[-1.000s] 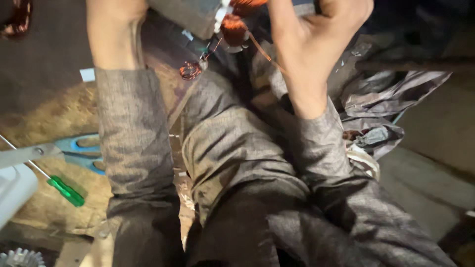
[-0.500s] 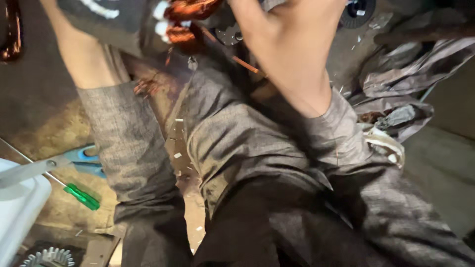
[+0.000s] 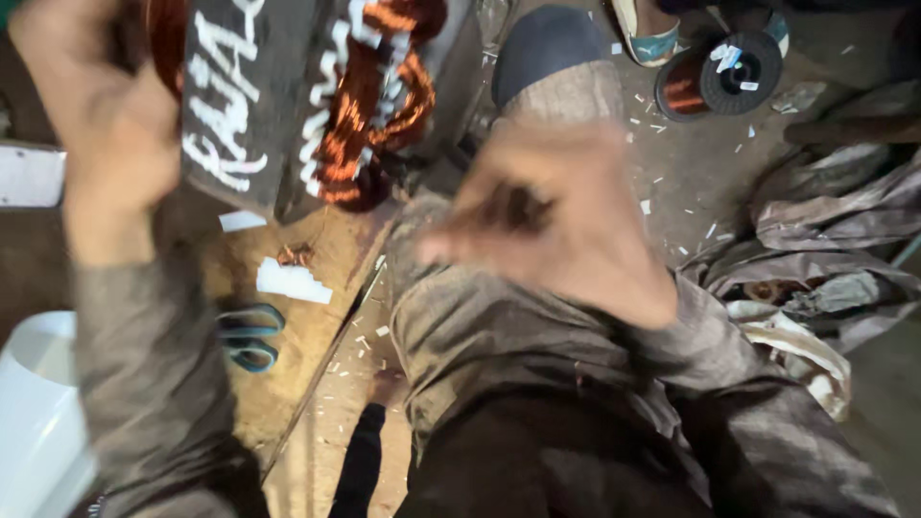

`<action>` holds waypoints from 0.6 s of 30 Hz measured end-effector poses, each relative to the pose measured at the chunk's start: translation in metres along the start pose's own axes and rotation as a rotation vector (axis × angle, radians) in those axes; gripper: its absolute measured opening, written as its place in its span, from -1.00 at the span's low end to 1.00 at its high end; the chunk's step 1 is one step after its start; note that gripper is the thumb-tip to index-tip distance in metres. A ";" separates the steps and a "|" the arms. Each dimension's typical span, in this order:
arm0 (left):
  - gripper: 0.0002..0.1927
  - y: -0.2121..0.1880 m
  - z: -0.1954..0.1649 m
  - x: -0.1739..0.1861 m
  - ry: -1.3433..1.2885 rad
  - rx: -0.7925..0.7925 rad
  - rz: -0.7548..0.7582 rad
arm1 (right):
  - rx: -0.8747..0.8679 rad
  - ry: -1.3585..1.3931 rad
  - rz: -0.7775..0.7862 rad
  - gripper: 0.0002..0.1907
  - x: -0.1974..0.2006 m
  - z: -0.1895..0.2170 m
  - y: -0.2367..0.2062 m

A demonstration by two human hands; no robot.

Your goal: The person winds copper wire around a rectangular core labeled RAJAC, using both hands to wrap and adjust the wire. They occasionally use a screwdriver to press the wire into place and insert white insulating strips between layers.

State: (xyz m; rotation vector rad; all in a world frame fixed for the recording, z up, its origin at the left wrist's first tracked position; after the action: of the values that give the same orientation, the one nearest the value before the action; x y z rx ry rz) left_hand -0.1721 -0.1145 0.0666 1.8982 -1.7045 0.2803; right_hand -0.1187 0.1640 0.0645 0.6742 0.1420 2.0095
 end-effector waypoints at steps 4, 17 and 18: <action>-0.61 -0.007 -0.065 -0.031 0.400 -0.275 0.456 | -0.064 0.322 0.263 -0.87 -0.014 0.008 0.005; -0.68 0.031 -0.082 -0.068 0.232 -0.219 0.946 | -0.117 -0.158 0.307 -0.58 -0.030 -0.006 0.035; -0.69 0.031 -0.077 -0.068 0.203 -0.197 0.960 | -0.080 -0.113 0.260 -0.66 -0.026 -0.004 0.040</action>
State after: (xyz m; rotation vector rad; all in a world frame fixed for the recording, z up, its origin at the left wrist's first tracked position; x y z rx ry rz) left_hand -0.1972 -0.0167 0.1029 0.7639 -2.2698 0.6046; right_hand -0.1417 0.1221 0.0657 0.7858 -0.0983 2.2048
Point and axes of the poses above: each hand's wrist, its own y-axis towards the middle knuckle, its own x-axis out of the back of the hand, z = x × y, the point moved 10 cm from there along y, towards the middle knuckle, and after that the axes turned 4 degrees about x, right-handed, at the moved point
